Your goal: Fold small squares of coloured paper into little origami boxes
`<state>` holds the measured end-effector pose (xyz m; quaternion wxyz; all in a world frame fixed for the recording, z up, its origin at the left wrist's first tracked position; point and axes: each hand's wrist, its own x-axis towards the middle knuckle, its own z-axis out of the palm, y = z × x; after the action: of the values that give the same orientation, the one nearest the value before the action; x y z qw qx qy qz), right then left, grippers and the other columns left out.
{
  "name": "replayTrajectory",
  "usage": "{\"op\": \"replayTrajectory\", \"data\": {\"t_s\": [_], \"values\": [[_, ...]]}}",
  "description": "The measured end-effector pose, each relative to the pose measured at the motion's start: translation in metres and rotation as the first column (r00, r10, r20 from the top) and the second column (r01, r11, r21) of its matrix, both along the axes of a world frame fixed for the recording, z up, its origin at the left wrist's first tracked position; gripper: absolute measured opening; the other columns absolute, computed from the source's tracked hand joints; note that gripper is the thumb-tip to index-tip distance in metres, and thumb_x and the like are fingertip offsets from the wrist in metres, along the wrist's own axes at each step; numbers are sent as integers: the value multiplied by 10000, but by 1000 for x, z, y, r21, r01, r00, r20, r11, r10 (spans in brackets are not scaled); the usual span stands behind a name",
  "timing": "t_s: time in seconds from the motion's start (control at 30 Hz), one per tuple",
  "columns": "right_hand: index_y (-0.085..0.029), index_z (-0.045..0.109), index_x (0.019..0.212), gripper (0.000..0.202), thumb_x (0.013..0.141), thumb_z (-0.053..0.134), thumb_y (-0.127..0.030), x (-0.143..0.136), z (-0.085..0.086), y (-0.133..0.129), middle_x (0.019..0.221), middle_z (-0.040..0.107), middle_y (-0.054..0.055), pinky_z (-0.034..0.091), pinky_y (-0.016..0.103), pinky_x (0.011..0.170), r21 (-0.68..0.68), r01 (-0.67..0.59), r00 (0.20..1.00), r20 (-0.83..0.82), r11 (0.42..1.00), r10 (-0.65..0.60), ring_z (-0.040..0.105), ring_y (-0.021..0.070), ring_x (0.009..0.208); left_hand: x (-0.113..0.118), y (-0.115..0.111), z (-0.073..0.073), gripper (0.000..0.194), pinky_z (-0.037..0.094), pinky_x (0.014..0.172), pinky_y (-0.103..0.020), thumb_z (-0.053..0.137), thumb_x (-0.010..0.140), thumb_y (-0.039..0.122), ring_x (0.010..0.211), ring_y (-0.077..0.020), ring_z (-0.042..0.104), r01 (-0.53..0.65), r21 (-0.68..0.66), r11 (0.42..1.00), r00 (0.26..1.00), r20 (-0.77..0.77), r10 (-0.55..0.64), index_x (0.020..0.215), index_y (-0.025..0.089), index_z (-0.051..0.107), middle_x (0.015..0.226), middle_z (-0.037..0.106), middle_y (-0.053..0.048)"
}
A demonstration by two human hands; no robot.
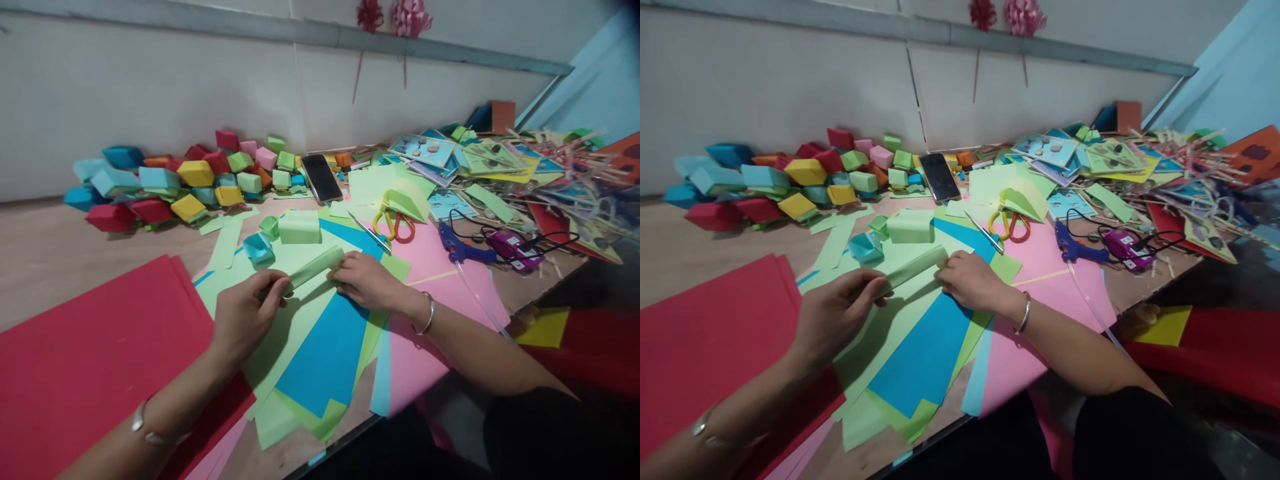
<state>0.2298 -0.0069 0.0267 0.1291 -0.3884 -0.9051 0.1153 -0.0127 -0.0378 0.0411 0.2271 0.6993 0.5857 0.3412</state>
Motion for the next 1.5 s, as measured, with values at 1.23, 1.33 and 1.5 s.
{"op": "replayTrajectory", "data": {"t_s": [1.23,1.33,1.5], "values": [[-162,582,764,184,914,492,-107,2,-5,2,757,580,55,342,306,751,-45,121,991,-55,992,-123,462,172,742,-7,12,-1,294,462,622,-287,531,765,429,668,-213,655,188,-217,958,949,-210,-234,734,254,766,765,760,-42],[-162,569,747,223,928,456,-97,-1,-9,1,730,548,52,338,305,743,24,99,995,-28,995,-98,436,172,723,-6,11,-3,285,451,618,-288,524,770,418,664,-215,651,185,-186,965,942,-247,-228,728,258,755,752,755,-44],[-158,576,768,250,948,418,-87,-4,-10,-1,739,548,56,329,309,731,88,84,996,-2,993,-84,419,170,708,-7,11,-5,236,430,619,-293,541,764,379,688,-218,646,167,-166,972,930,-301,-211,721,249,733,766,741,-45]]}}
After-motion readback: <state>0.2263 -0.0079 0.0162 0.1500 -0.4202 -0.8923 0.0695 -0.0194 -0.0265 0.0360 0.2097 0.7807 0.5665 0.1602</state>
